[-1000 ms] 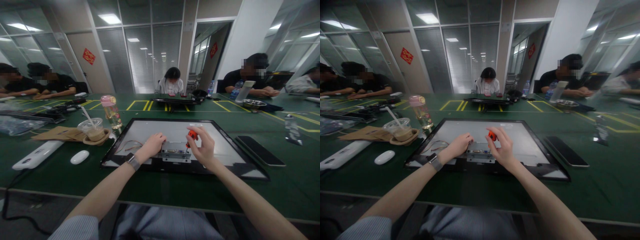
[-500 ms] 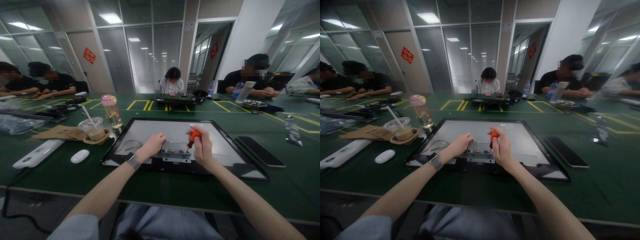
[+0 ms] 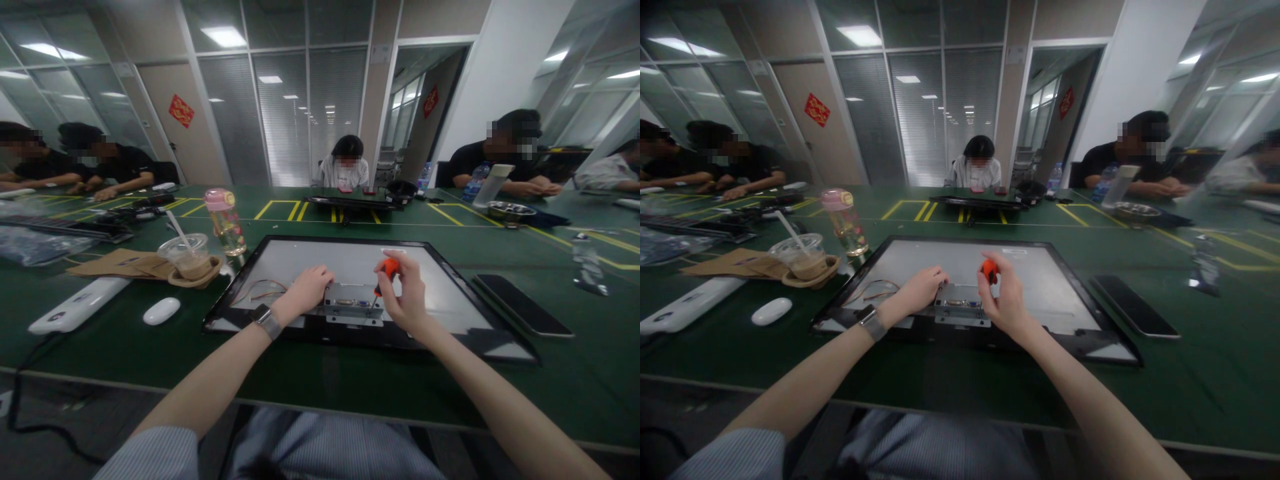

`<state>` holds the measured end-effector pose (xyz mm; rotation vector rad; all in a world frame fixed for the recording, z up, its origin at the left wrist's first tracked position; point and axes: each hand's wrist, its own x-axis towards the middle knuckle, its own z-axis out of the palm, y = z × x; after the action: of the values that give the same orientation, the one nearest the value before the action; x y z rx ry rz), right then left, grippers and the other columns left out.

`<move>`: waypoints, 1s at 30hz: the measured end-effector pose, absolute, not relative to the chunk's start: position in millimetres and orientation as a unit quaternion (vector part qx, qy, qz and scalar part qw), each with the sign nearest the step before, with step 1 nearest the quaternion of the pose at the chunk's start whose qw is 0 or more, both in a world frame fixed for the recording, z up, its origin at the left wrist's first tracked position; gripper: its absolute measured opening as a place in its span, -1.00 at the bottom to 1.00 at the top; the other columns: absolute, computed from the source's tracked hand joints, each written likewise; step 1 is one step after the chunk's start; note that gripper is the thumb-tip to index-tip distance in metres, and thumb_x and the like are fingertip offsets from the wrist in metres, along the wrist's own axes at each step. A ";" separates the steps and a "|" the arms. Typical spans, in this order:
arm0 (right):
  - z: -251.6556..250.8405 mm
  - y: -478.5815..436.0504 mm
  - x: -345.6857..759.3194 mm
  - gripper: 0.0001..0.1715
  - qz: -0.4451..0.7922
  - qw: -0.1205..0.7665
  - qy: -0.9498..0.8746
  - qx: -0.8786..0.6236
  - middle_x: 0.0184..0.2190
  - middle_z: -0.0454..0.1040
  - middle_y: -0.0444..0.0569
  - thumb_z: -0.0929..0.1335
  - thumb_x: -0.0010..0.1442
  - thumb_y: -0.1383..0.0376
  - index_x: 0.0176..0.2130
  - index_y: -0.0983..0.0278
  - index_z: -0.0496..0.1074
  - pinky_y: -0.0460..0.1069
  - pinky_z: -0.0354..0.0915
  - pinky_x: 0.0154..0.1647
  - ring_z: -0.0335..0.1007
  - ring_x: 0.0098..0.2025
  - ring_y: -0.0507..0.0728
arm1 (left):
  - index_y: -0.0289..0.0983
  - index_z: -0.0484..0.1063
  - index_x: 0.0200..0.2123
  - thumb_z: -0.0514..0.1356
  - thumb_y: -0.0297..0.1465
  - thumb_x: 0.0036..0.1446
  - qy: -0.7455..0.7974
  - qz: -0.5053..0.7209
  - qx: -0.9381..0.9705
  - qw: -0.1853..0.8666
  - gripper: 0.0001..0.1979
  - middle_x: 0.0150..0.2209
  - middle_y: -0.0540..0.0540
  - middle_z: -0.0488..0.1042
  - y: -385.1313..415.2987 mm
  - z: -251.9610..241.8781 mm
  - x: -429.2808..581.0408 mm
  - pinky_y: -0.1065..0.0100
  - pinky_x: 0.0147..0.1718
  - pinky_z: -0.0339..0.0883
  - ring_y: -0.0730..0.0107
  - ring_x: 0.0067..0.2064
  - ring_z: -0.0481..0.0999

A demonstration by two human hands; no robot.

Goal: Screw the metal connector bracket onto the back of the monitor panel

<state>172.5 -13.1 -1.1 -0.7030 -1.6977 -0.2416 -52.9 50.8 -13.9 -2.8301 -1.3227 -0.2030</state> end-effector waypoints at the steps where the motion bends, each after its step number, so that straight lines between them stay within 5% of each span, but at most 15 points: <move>1: -1.8 -13.3 173.9 -0.51 -0.092 0.598 -0.738 -0.298 -0.32 0.46 -0.13 0.28 0.37 0.42 0.24 0.15 0.30 0.01 0.40 -0.39 0.38 -0.45 0.08 | -0.28 0.50 -0.01 0.00 -0.64 0.39 -0.423 -0.063 -0.904 0.004 -0.68 -0.03 -0.19 0.50 50.3 -13.2 -52.6 0.23 0.03 0.40 0.18 -0.01 0.52; 11: 1.8 -13.1 173.4 -0.54 -0.093 0.584 -0.736 -0.330 -0.26 0.60 -0.04 0.35 0.34 0.38 0.21 0.17 0.40 0.09 0.51 -0.20 0.55 -0.32 0.14 | -0.28 0.49 -0.01 0.00 -0.64 0.38 -0.425 -0.061 -0.903 0.004 -0.67 -0.02 -0.19 0.49 50.2 -12.5 -52.2 0.22 0.02 0.39 0.17 0.00 0.51; 17: 4.8 -10.9 170.9 -0.62 -0.136 0.598 -0.717 -0.332 -0.33 0.55 -0.09 0.46 0.32 0.32 0.12 0.15 0.48 0.06 0.48 -0.30 0.46 -0.40 0.13 | -0.29 0.50 -0.02 -0.01 -0.63 0.39 -0.426 -0.060 -0.903 0.005 -0.67 -0.05 -0.20 0.49 48.5 -10.9 -51.8 0.21 0.01 0.39 0.16 -0.02 0.52; 24: 3.1 -14.6 174.9 -0.60 -0.058 0.600 -0.725 -0.333 -0.12 0.64 0.06 0.23 0.46 0.32 0.20 0.17 0.43 0.13 0.51 -0.19 0.62 -0.22 0.20 | -0.28 0.50 -0.01 -0.02 -0.64 0.39 -0.428 -0.058 -0.902 0.000 -0.66 -0.02 -0.19 0.49 50.3 -12.2 -51.5 0.21 0.03 0.40 0.17 -0.01 0.50; 30: 9.5 -9.5 175.8 -0.71 -0.120 0.603 -0.713 -0.338 -0.29 0.54 -0.05 0.41 0.35 0.31 0.07 0.15 0.50 0.12 0.47 -0.20 0.49 -0.32 0.16 | -0.27 0.50 -0.03 -0.02 -0.64 0.38 -0.428 -0.065 -0.902 -0.006 -0.66 -0.03 -0.19 0.50 49.6 -12.2 -53.1 0.22 0.01 0.39 0.17 -0.01 0.50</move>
<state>175.8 -9.5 9.5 -0.7825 -1.6500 -0.2782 -53.1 49.6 -12.2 -2.8427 -1.3489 -0.2060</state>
